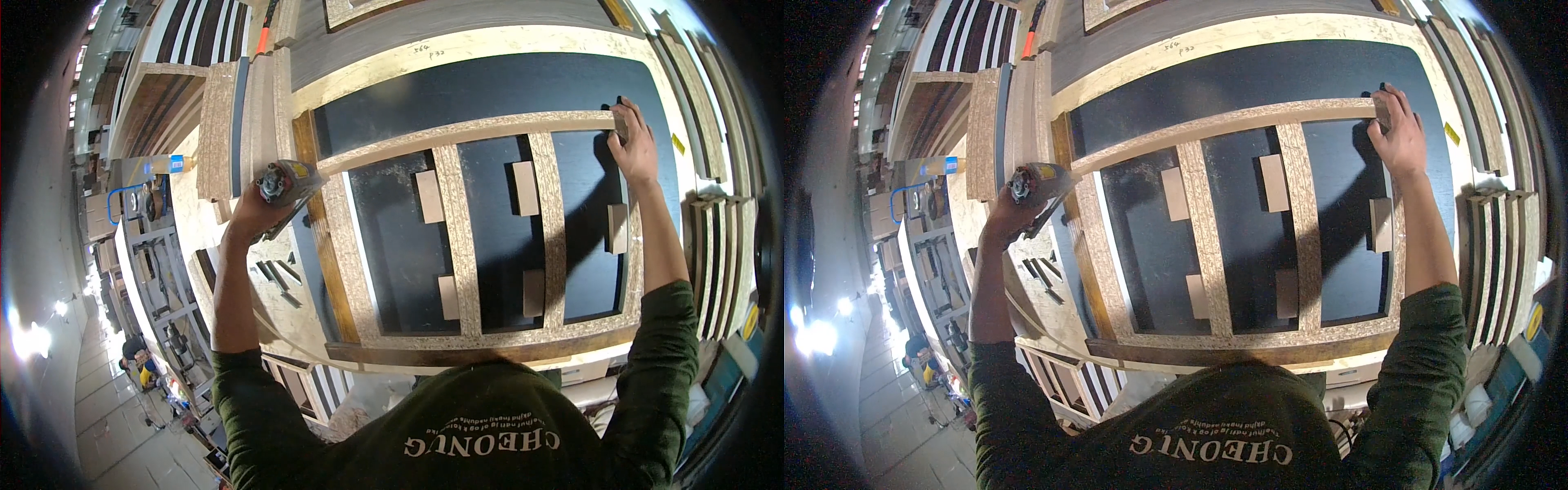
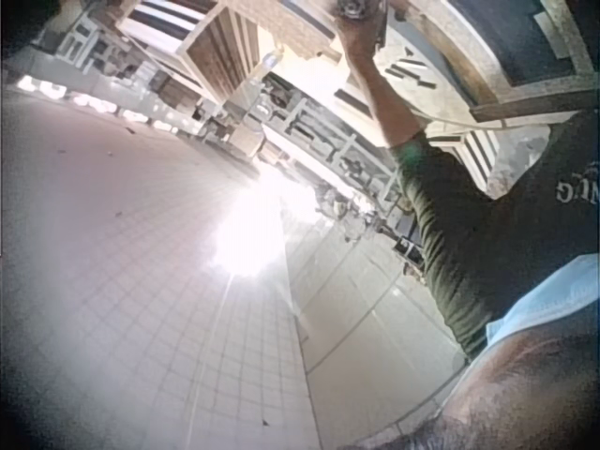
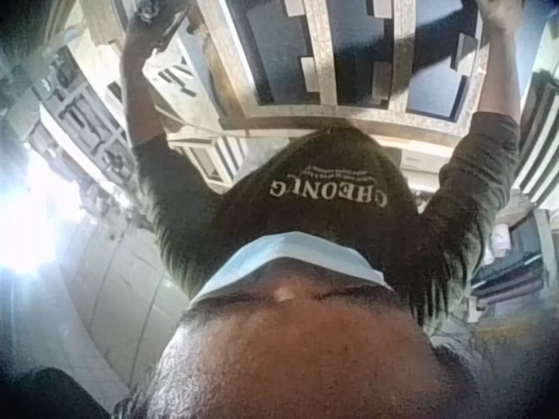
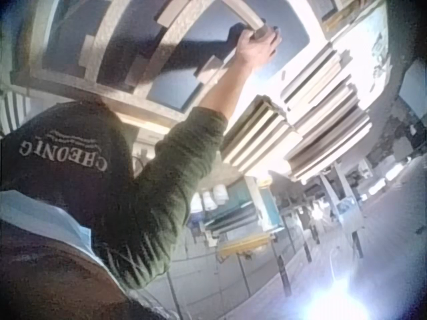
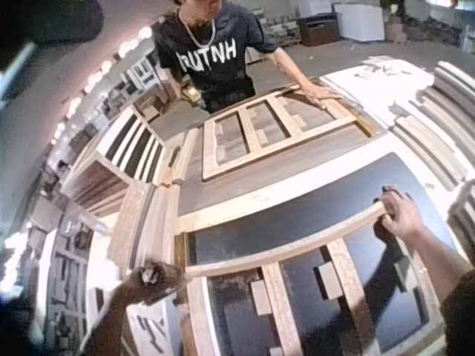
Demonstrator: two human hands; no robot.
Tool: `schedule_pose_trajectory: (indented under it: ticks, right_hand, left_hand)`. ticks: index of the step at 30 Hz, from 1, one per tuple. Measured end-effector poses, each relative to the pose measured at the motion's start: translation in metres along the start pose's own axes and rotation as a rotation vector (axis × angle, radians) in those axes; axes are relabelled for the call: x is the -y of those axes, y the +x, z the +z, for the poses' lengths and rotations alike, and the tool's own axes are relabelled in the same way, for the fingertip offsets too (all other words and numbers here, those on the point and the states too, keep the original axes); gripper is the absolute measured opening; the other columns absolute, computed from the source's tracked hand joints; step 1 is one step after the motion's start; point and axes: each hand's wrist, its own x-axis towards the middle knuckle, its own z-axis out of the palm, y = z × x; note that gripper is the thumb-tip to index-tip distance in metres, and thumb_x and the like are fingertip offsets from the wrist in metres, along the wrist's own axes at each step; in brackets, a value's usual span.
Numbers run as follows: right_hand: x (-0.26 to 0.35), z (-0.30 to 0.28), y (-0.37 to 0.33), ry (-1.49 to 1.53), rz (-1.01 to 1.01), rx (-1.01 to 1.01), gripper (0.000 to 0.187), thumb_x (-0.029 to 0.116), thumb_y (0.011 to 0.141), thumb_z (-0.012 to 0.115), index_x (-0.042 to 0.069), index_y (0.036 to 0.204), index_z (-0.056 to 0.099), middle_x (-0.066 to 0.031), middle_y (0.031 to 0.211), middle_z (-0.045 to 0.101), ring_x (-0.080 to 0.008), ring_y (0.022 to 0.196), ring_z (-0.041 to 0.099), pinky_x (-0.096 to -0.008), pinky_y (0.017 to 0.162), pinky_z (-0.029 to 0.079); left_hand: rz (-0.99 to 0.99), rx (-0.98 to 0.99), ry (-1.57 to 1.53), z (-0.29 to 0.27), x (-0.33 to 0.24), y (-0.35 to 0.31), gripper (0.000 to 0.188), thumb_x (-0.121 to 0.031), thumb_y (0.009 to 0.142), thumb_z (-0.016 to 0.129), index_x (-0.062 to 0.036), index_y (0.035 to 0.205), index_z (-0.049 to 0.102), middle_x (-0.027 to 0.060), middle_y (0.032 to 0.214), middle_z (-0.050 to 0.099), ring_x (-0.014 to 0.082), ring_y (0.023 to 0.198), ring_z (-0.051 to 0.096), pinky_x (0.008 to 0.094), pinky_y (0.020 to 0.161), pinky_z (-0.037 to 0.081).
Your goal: Assembling a wooden frame by positioning slats and securing them with a pneumatic nail gun.
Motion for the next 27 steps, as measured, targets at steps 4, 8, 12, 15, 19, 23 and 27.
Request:
schedule_pose_trajectory:
  ticks: [4, 8, 12, 15, 19, 23, 27]
  right_hand:
    - [-0.001, -0.002, -0.001, -0.002, 0.011, 0.016, 0.048, 0.023, 0.076, 0.054, 0.013, 0.123, 0.052, -0.0079, 0.138, 0.046, -0.0259, 0.126, 0.046, -0.0402, 0.104, 0.035]
    - [0.001, -0.001, 0.001, 0.012, 0.008, 0.011, 0.048, 0.024, 0.076, 0.053, 0.013, 0.123, 0.052, -0.0080, 0.139, 0.046, -0.0269, 0.128, 0.045, -0.0411, 0.104, 0.035]
    - [-0.006, 0.002, 0.000, 0.011, 0.022, 0.019, 0.049, 0.025, 0.076, 0.053, 0.014, 0.124, 0.052, -0.0071, 0.141, 0.044, -0.0282, 0.131, 0.041, -0.0448, 0.107, 0.032]
    - [0.000, 0.000, 0.000, 0.013, 0.048, 0.042, 0.049, 0.025, 0.076, 0.053, 0.015, 0.124, 0.052, -0.0068, 0.141, 0.044, -0.0283, 0.133, 0.039, -0.0468, 0.109, 0.030]
    - [-0.002, 0.001, 0.001, 0.013, 0.045, 0.017, 0.049, 0.025, 0.075, 0.053, 0.016, 0.123, 0.052, -0.0068, 0.142, 0.044, -0.0283, 0.134, 0.038, -0.0478, 0.110, 0.029]
    - [-0.004, 0.002, 0.001, 0.029, 0.027, 0.030, 0.049, 0.024, 0.075, 0.053, 0.015, 0.123, 0.052, -0.0070, 0.141, 0.044, -0.0281, 0.133, 0.039, -0.0472, 0.109, 0.030]
    - [-0.002, 0.001, 0.000, 0.004, 0.020, 0.015, 0.048, 0.023, 0.075, 0.053, 0.015, 0.123, 0.052, -0.0075, 0.141, 0.044, -0.0278, 0.130, 0.042, -0.0445, 0.107, 0.032]
  left_hand:
    - [0.034, 0.012, 0.037, 0.001, -0.003, 0.003, 0.051, -0.009, 0.075, 0.077, -0.0015, 0.119, 0.054, 0.0066, 0.103, 0.065, 0.0118, 0.080, 0.062, 0.0270, 0.064, 0.053]
    - [0.099, 0.026, -0.006, -0.004, 0.008, 0.006, 0.047, -0.009, 0.076, 0.076, -0.0015, 0.118, 0.055, 0.0063, 0.102, 0.065, 0.0118, 0.080, 0.061, 0.0270, 0.064, 0.052]
    - [0.039, 0.059, 0.062, -0.003, -0.015, 0.003, 0.045, -0.011, 0.077, 0.076, -0.0023, 0.117, 0.057, 0.0057, 0.100, 0.066, 0.0119, 0.084, 0.062, 0.0269, 0.068, 0.052]
    - [0.040, 0.075, 0.060, -0.005, -0.015, 0.000, 0.044, -0.012, 0.078, 0.075, -0.0026, 0.117, 0.058, 0.0056, 0.100, 0.066, 0.0123, 0.088, 0.062, 0.0269, 0.072, 0.052]
    - [0.094, 0.051, -0.024, -0.005, -0.007, 0.000, 0.047, -0.011, 0.077, 0.076, -0.0023, 0.119, 0.057, 0.0068, 0.106, 0.065, 0.0142, 0.093, 0.062, 0.0283, 0.078, 0.051]
    - [0.110, 0.091, -0.017, -0.006, -0.007, 0.004, 0.049, -0.010, 0.077, 0.075, -0.0024, 0.121, 0.056, 0.0074, 0.111, 0.064, 0.0154, 0.096, 0.061, 0.0297, 0.083, 0.051]
    - [0.025, 0.093, 0.005, -0.001, -0.028, 0.000, 0.048, -0.010, 0.077, 0.075, -0.0020, 0.120, 0.056, 0.0071, 0.110, 0.064, 0.0159, 0.096, 0.061, 0.0299, 0.083, 0.050]
